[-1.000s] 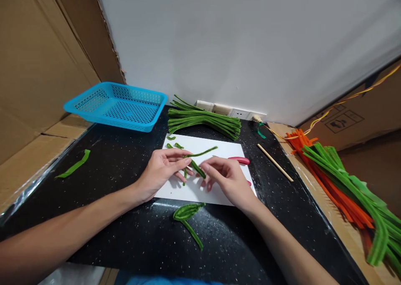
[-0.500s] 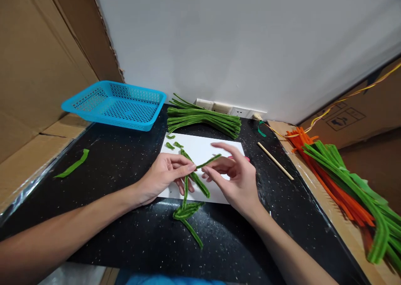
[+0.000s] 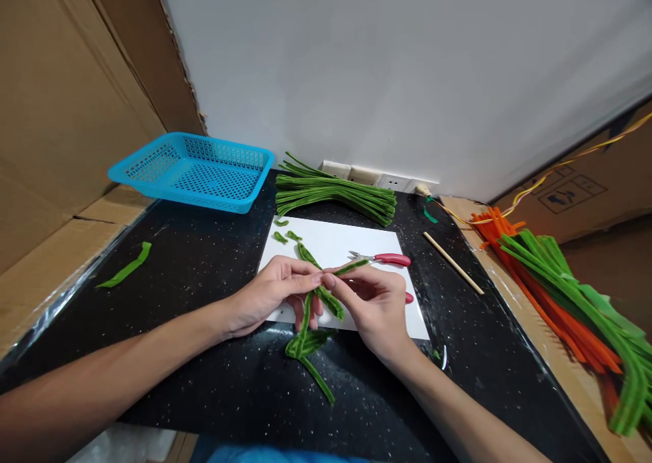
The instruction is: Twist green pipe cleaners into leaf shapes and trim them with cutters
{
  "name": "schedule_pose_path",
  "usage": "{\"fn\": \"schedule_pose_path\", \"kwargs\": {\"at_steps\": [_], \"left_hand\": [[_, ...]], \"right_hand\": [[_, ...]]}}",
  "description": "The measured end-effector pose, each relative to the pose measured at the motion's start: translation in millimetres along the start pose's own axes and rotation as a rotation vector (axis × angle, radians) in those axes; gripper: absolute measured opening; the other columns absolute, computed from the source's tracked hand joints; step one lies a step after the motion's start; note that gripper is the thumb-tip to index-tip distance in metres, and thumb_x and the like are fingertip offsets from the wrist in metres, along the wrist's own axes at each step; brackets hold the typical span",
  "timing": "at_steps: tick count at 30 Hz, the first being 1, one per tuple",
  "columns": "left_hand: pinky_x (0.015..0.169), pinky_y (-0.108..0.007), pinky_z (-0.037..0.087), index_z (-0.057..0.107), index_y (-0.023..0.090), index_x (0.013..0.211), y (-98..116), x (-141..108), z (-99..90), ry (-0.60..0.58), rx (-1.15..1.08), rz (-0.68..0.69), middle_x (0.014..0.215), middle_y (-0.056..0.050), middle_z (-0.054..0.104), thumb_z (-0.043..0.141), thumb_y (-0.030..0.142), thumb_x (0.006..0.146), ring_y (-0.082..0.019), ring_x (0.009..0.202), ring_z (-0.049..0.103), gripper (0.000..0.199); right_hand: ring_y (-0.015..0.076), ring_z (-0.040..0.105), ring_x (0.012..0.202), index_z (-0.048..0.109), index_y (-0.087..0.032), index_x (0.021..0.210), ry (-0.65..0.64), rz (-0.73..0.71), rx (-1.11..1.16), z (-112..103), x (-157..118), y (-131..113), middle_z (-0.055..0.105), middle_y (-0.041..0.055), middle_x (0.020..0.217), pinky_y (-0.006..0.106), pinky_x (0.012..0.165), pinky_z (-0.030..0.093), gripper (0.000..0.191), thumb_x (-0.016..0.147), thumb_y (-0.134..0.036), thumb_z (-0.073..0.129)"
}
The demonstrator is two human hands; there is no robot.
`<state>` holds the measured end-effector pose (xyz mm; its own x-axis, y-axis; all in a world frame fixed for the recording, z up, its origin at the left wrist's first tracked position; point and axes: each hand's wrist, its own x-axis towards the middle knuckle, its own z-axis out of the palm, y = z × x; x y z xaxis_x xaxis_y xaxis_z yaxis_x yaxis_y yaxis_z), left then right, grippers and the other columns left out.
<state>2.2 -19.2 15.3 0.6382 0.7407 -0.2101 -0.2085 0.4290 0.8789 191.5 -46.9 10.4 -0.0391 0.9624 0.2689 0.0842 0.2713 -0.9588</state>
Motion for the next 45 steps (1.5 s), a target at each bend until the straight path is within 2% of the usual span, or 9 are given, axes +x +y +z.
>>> {"fn": "schedule_pose_path", "kwargs": {"at_steps": [6,10,15,19,23,27,32,39,45], "left_hand": [[0.047,-0.023,0.053,0.076,0.011,0.087,-1.4,-1.1,-0.9,0.033,0.054,-0.006,0.064,-0.006,0.072,0.08,0.043,0.089,-0.015,0.048,0.067,0.032],[0.046,-0.022,0.05,0.075,0.011,0.083,0.0,-0.8,-1.3,0.041,0.045,-0.027,0.061,-0.005,0.07,0.079,0.044,0.089,-0.015,0.047,0.066,0.034],[0.049,-0.022,0.048,0.071,0.012,0.077,1.9,-0.1,-2.8,-0.055,0.012,-0.092,0.056,-0.006,0.068,0.076,0.043,0.091,-0.015,0.046,0.065,0.034],[0.047,-0.021,0.043,0.065,0.014,0.073,4.1,-0.4,-2.7,-0.084,0.034,-0.119,0.051,-0.007,0.066,0.074,0.046,0.092,-0.015,0.044,0.063,0.038],[0.045,-0.02,0.042,0.065,0.015,0.082,3.4,-0.6,-3.3,-0.082,0.037,-0.125,0.05,-0.003,0.063,0.07,0.05,0.095,-0.015,0.042,0.062,0.037],[0.04,-0.019,0.044,0.062,0.017,0.08,-0.4,0.0,-4.9,-0.106,0.043,-0.115,0.047,0.003,0.053,0.071,0.051,0.095,-0.012,0.037,0.055,0.038],[0.038,-0.019,0.047,0.06,0.016,0.081,-1.4,0.5,-6.1,-0.088,0.016,-0.116,0.059,0.0,0.061,0.07,0.05,0.096,-0.012,0.041,0.059,0.038],[0.036,-0.019,0.051,0.058,0.017,0.088,1.6,1.8,-8.9,-0.067,-0.064,-0.148,0.056,0.001,0.064,0.071,0.046,0.097,-0.016,0.041,0.066,0.033],[0.038,-0.016,0.05,0.059,0.017,0.088,0.0,4.3,-3.7,0.067,-0.072,-0.012,0.056,0.002,0.064,0.071,0.044,0.099,-0.012,0.042,0.064,0.031]], "right_hand": [[0.0153,0.066,0.054,0.076,-0.02,0.076,0.061,-0.102,-0.066,-3.8,0.5,-3.8,0.073,0.0026,0.067,0.028,0.054,0.056,0.017,0.091,-0.025,0.08],[0.0166,0.069,0.056,0.076,-0.019,0.078,0.061,-0.093,-0.011,-8.0,3.3,-7.8,0.074,0.004,0.072,0.03,0.055,0.061,0.014,0.089,-0.025,0.082],[0.0177,0.073,0.066,0.078,-0.02,0.094,-0.126,-0.088,0.103,-16.3,7.3,-9.4,0.076,0.0053,0.086,0.032,0.061,0.065,0.007,0.09,-0.023,0.082],[0.0219,0.074,0.088,0.08,-0.022,0.098,-0.203,-0.181,0.033,-22.9,7.7,-8.8,0.077,0.0077,0.095,0.032,0.067,0.066,0.008,0.091,-0.019,0.08],[0.02,0.077,0.079,0.079,-0.022,0.106,-0.238,-0.342,-0.115,-22.8,3.9,-12.7,0.081,0.0078,0.096,0.032,0.067,0.066,0.019,0.096,-0.009,0.071],[0.0214,0.081,0.088,0.079,-0.022,0.113,-0.273,-0.589,-0.225,-20.3,-0.1,-18.2,0.083,0.0085,0.099,0.029,0.075,0.067,0.034,0.094,0.002,0.065],[0.0226,0.082,0.095,0.078,-0.024,0.122,-0.379,-0.67,-0.338,-19.0,-2.6,-16.4,0.082,0.0113,0.111,0.029,0.075,0.068,0.035,0.098,-0.005,0.062],[0.0235,0.081,0.104,0.077,-0.024,0.125,-0.376,-0.68,-0.34,-18.7,-1.8,-12.2,0.081,0.0116,0.119,0.032,0.082,0.07,0.036,0.098,-0.005,0.063],[0.0247,0.08,0.108,0.076,-0.019,0.129,-0.278,-0.724,-0.439,-17.3,-0.6,-11.6,0.079,0.0158,0.123,0.035,0.088,0.07,0.035,0.097,-0.006,0.068]]}}
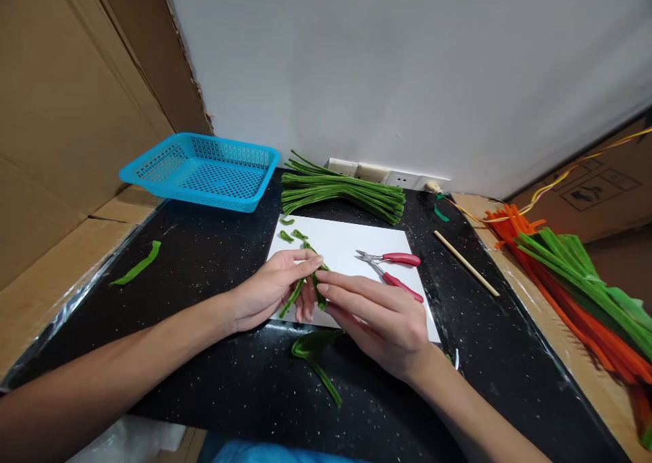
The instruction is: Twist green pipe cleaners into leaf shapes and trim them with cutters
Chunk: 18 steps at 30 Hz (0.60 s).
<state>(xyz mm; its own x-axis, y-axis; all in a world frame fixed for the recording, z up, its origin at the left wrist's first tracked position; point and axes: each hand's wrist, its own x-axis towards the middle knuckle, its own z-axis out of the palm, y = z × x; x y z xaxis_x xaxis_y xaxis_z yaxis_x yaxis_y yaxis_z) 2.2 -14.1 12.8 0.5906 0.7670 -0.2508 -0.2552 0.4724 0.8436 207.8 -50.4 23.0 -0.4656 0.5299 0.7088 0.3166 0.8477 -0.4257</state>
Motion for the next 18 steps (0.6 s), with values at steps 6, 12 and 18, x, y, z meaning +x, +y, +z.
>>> {"fn": "schedule_pose_path", "kwargs": {"at_steps": [6,12,18], "left_hand": [[0.048,-0.017,0.056,0.065,0.015,0.102,2.1,0.4,2.1,0.093,0.024,0.112,0.072,-0.001,0.07,0.08,0.041,0.093,-0.013,0.059,0.071,0.031],[0.05,-0.02,0.058,0.07,0.014,0.103,1.8,1.9,0.0,0.181,0.002,0.175,0.081,-0.005,0.074,0.081,0.038,0.091,-0.017,0.068,0.075,0.029],[0.059,-0.021,0.061,0.082,0.011,0.106,3.1,1.4,-0.5,0.137,-0.017,0.183,0.094,-0.013,0.08,0.08,0.04,0.091,-0.019,0.081,0.077,0.033]], "right_hand": [[0.0255,0.081,0.106,0.076,-0.023,0.131,0.067,0.054,-0.107,-1.0,0.0,5.7,0.08,0.0119,0.124,0.036,0.089,0.07,0.038,0.095,-0.011,0.073],[0.0241,0.082,0.104,0.078,-0.021,0.126,0.092,0.052,-0.136,0.9,-0.6,8.5,0.081,0.0102,0.121,0.034,0.092,0.07,0.032,0.098,-0.008,0.07],[0.0212,0.083,0.097,0.078,-0.021,0.122,0.167,-0.002,-0.283,-2.4,-6.4,17.9,0.083,0.0078,0.115,0.03,0.086,0.071,0.033,0.095,-0.004,0.071]]}}
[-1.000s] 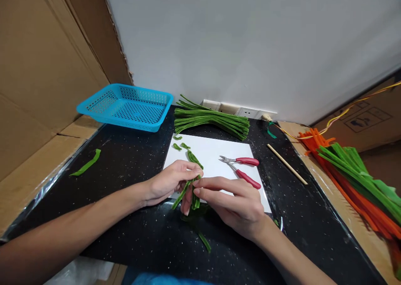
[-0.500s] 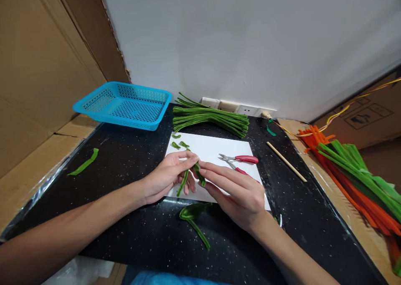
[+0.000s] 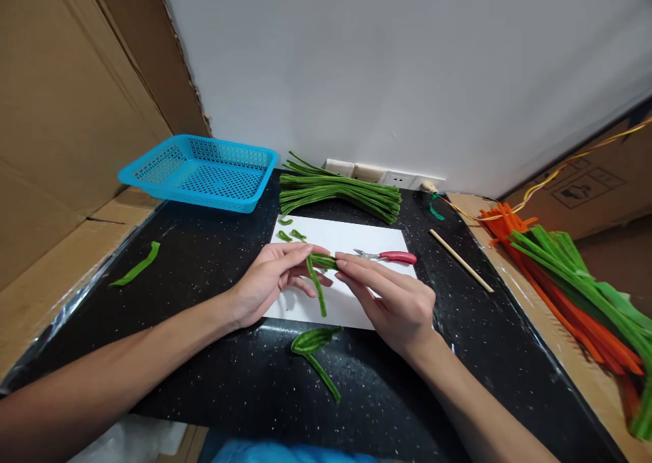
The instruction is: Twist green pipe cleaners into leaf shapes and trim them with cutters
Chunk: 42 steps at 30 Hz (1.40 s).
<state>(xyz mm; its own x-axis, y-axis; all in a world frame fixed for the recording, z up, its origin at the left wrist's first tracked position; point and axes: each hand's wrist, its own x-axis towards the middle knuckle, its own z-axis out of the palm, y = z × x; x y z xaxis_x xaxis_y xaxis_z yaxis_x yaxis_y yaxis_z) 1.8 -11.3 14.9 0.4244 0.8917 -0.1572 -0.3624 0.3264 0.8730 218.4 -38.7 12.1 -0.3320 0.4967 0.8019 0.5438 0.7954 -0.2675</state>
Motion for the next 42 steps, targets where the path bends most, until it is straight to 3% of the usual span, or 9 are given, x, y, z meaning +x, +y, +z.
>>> {"fn": "schedule_pose_path", "kwargs": {"at_steps": [10,14,17,21,24,30,35,40,42], "left_hand": [[0.054,-0.019,0.057,0.086,0.013,0.092,-3.4,-0.1,-0.4,0.045,0.183,0.139,0.071,-0.006,0.076,0.095,0.03,0.074,-0.01,0.058,0.064,0.027],[0.048,-0.018,0.054,0.082,0.013,0.094,-0.9,-3.2,2.5,0.161,0.17,0.19,0.074,-0.003,0.073,0.097,0.032,0.071,-0.011,0.059,0.063,0.033],[0.046,-0.016,0.051,0.079,0.013,0.099,-1.0,-4.7,3.7,0.256,0.176,0.218,0.071,-0.002,0.069,0.097,0.032,0.071,-0.011,0.058,0.061,0.038],[0.048,-0.016,0.051,0.077,0.015,0.096,-1.8,-4.0,4.7,0.285,0.182,0.17,0.069,-0.001,0.068,0.096,0.035,0.07,-0.009,0.054,0.058,0.038],[0.047,-0.016,0.049,0.076,0.017,0.087,-3.3,-4.6,4.0,0.244,0.183,0.135,0.064,0.001,0.067,0.096,0.035,0.068,-0.01,0.051,0.058,0.034],[0.042,-0.018,0.046,0.077,0.02,0.082,-20.6,-1.6,-12.3,0.172,0.351,0.158,0.065,0.0,0.069,0.095,0.034,0.066,-0.011,0.044,0.057,0.028],[0.043,-0.021,0.052,0.074,0.018,0.081,-26.9,9.8,-21.6,0.063,0.401,0.203,0.07,-0.001,0.067,0.092,0.036,0.07,-0.015,0.052,0.061,0.028],[0.039,-0.019,0.051,0.053,0.02,0.08,-26.5,19.2,-19.2,0.108,0.418,0.313,0.069,0.006,0.055,0.093,0.029,0.065,-0.011,0.052,0.054,0.044],[0.039,-0.02,0.052,0.049,0.022,0.091,-26.5,23.1,-17.8,0.093,0.4,0.342,0.073,0.006,0.057,0.089,0.032,0.07,-0.012,0.053,0.057,0.046]], "right_hand": [[0.021,0.081,0.099,0.076,-0.02,0.118,0.063,0.044,0.024,-2.7,3.1,10.6,0.082,0.0089,0.112,0.035,0.089,0.069,0.029,0.094,-0.004,0.073],[0.0187,0.077,0.087,0.075,-0.018,0.118,0.116,0.359,0.069,-0.9,3.5,14.7,0.079,0.0092,0.108,0.03,0.067,0.065,0.024,0.094,-0.012,0.072],[0.0145,0.07,0.068,0.077,-0.017,0.11,-0.01,0.594,0.234,0.6,4.5,15.7,0.079,0.0044,0.09,0.025,0.055,0.056,0.022,0.089,-0.019,0.079],[0.0154,0.07,0.073,0.082,-0.018,0.099,-0.225,0.669,0.533,3.8,6.8,4.5,0.082,0.0059,0.093,0.025,0.06,0.052,0.02,0.083,-0.03,0.087],[0.0133,0.065,0.065,0.081,-0.018,0.091,-0.235,0.781,0.725,7.6,7.9,-8.3,0.078,0.0047,0.081,0.023,0.057,0.048,0.02,0.097,-0.036,0.073],[0.0112,0.055,0.054,0.075,-0.018,0.078,-0.157,0.938,0.875,20.5,3.0,-15.5,0.066,0.0002,0.065,0.024,0.054,0.044,0.036,0.089,-0.052,0.079],[0.0116,0.052,0.052,0.071,-0.017,0.076,-0.221,0.895,0.712,27.7,-5.6,-11.0,0.06,-0.0009,0.06,0.024,0.055,0.04,0.041,0.097,-0.052,0.066],[0.0115,0.044,0.053,0.058,-0.018,0.063,-0.385,0.359,0.12,11.5,-0.3,5.8,0.055,-0.0007,0.056,0.027,0.056,0.03,0.036,0.097,-0.031,0.06],[0.0118,0.046,0.052,0.059,-0.018,0.061,-0.32,0.3,0.078,-5.8,8.8,4.9,0.057,0.0002,0.055,0.027,0.056,0.033,0.04,0.099,-0.032,0.058]]}}
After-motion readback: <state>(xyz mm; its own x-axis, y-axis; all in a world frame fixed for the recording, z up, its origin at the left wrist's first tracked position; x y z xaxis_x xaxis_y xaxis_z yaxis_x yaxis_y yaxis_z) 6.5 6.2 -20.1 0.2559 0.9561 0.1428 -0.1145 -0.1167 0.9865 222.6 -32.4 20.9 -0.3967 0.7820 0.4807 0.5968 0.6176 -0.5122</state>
